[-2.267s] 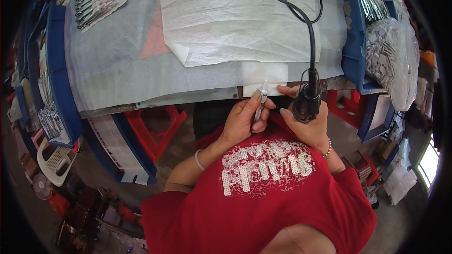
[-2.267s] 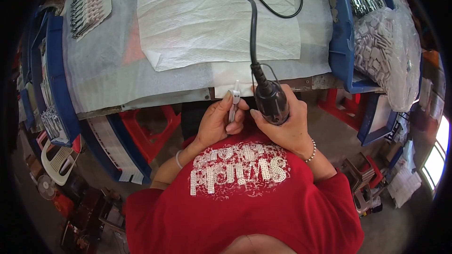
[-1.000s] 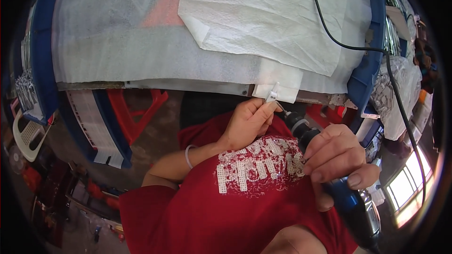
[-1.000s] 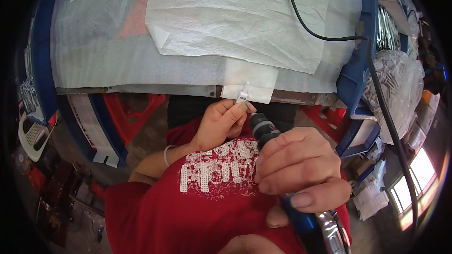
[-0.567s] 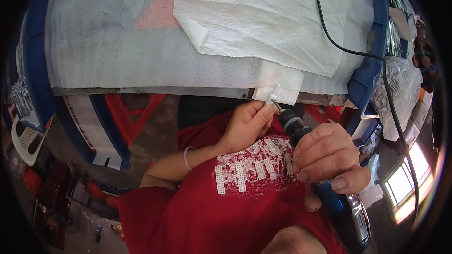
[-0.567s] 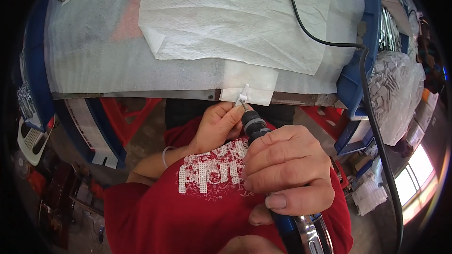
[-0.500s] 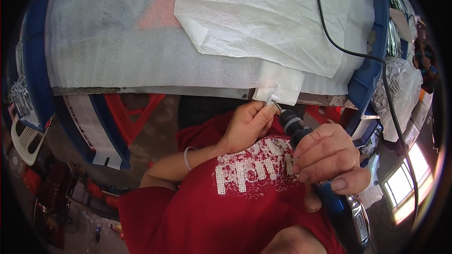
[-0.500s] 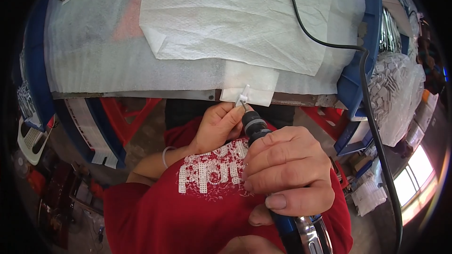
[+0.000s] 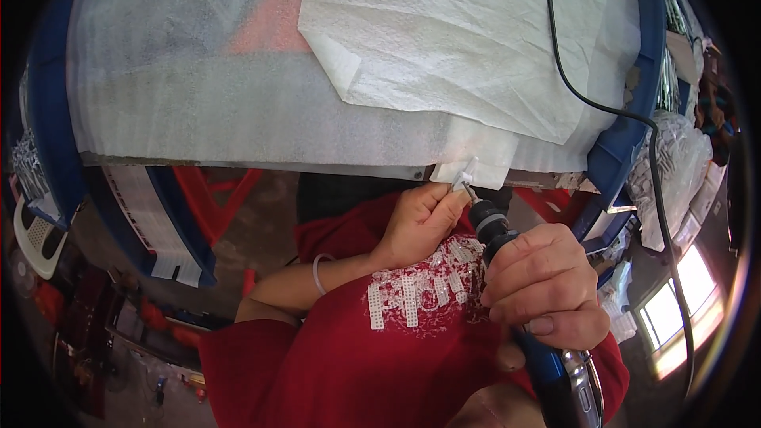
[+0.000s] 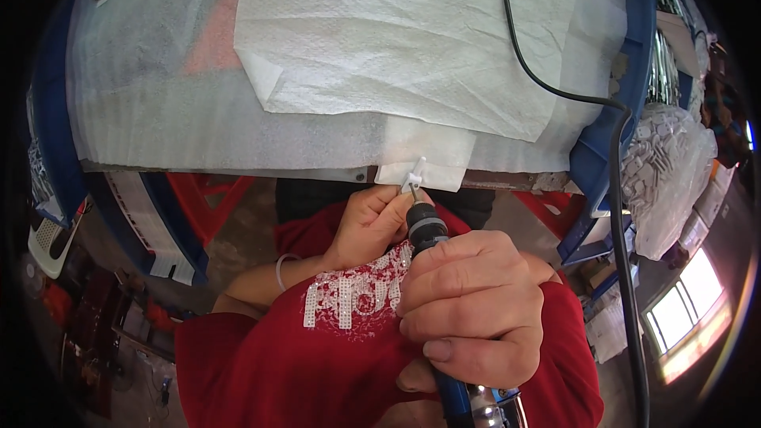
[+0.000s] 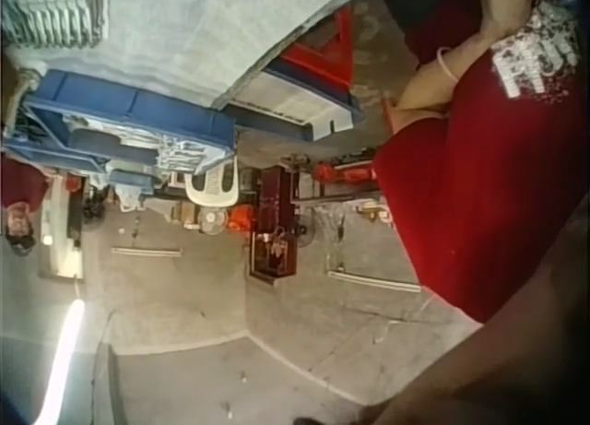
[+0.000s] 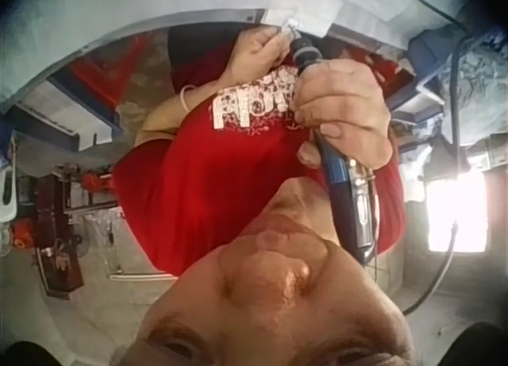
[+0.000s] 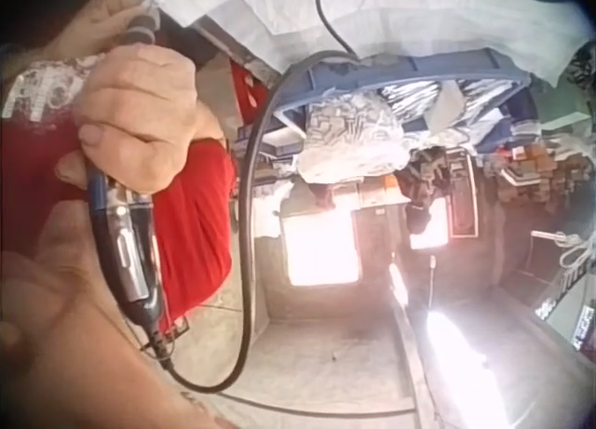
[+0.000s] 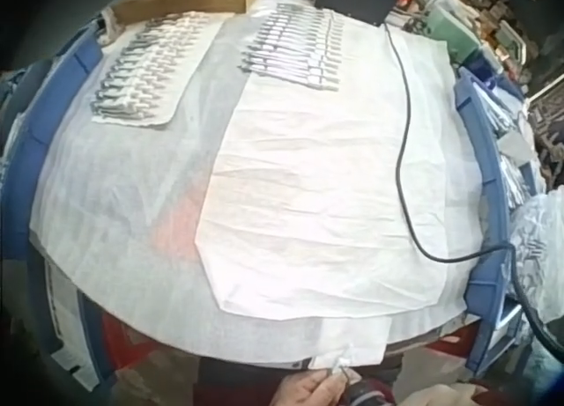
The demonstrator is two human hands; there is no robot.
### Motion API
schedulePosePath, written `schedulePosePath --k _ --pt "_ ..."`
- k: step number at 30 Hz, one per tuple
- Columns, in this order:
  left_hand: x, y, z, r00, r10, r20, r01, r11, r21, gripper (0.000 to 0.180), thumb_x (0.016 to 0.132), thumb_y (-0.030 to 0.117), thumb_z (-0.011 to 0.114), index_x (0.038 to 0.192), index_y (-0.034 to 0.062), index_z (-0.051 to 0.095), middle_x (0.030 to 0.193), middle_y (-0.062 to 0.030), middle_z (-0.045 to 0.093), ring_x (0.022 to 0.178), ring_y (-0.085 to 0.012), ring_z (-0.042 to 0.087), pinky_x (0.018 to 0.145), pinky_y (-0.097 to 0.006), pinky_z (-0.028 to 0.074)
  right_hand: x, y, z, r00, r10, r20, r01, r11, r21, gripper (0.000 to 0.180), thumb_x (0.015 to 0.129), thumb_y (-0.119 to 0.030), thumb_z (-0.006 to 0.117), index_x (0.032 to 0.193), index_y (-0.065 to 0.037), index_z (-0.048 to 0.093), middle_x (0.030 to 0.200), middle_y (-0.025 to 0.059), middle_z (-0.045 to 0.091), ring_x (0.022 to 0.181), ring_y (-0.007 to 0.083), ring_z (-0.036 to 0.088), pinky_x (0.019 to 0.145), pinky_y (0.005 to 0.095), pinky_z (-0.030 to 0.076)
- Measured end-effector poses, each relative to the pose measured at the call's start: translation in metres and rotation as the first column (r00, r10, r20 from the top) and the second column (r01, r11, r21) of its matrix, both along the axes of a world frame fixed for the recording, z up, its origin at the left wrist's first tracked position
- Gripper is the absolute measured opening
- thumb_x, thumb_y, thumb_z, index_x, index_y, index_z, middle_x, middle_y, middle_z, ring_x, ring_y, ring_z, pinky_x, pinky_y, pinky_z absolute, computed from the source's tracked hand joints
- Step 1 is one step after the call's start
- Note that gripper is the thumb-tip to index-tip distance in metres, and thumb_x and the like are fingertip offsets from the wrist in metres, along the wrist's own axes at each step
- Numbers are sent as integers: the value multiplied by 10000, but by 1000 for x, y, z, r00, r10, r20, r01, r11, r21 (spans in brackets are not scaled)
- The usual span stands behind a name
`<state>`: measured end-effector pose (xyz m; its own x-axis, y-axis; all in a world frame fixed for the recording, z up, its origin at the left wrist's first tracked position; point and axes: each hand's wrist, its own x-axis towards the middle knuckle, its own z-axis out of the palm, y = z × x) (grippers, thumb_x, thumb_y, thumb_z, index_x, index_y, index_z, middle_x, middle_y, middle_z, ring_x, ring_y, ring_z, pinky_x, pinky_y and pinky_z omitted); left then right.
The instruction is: Using a rotary tool to polish or debur small hardware components at a workbench.
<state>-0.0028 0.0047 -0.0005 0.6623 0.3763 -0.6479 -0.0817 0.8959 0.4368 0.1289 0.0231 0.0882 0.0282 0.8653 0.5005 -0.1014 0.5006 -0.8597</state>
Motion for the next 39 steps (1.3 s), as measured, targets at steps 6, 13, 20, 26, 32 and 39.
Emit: schedulePosePath --k 6,13,20,26,32,39 --pt "2 -4 -2 1000 12 -29 -12 1000 17 216 949 142 526 795 2 581 606 63 465 566 -18 390 484 -206 333 4 5 0 1000 25 -6 -25 999 -27 180 749 -38 647 816 1 484 656 163 609 536 248 609 478 328 509" --pt "3 -4 0 998 54 -23 -53 998 27 228 952 141 521 771 10 566 596 72 446 549 -15 369 469 -203 314 -1 6 0 1000 5 -20 -5 1000 0 279 711 -51 731 835 0 487 651 156 606 512 237 597 452 315 492" --pt "3 -3 2 997 82 13 -82 997 0 222 960 134 503 789 21 588 574 75 436 509 -2 348 443 -191 281 4 2 7 999 26 26 -26 999 -23 371 703 -74 766 914 -15 467 649 133 596 508 226 593 449 312 492" --pt "3 1 6 999 46 28 -45 998 -34 197 963 141 496 917 6 632 571 73 437 500 -1 357 445 -183 281 14 -6 9 990 5 144 -12 999 44 422 808 -207 710 1037 -56 389 739 78 588 535 160 607 422 236 490" --pt "2 -2 1 999 33 4 -33 999 -8 194 966 143 493 932 5 625 576 73 439 504 0 360 449 -182 285 11 -11 4 999 -18 37 19 1000 -22 433 711 -122 782 976 -40 449 692 143 621 539 237 620 482 332 528" --pt "2 -2 3 1000 29 1 -29 999 -16 197 957 171 518 915 19 635 614 73 475 514 -3 370 458 -168 273 10 -8 6 1000 -4 13 4 1000 -21 388 721 -104 772 942 -33 461 687 147 623 534 243 618 479 332 525"
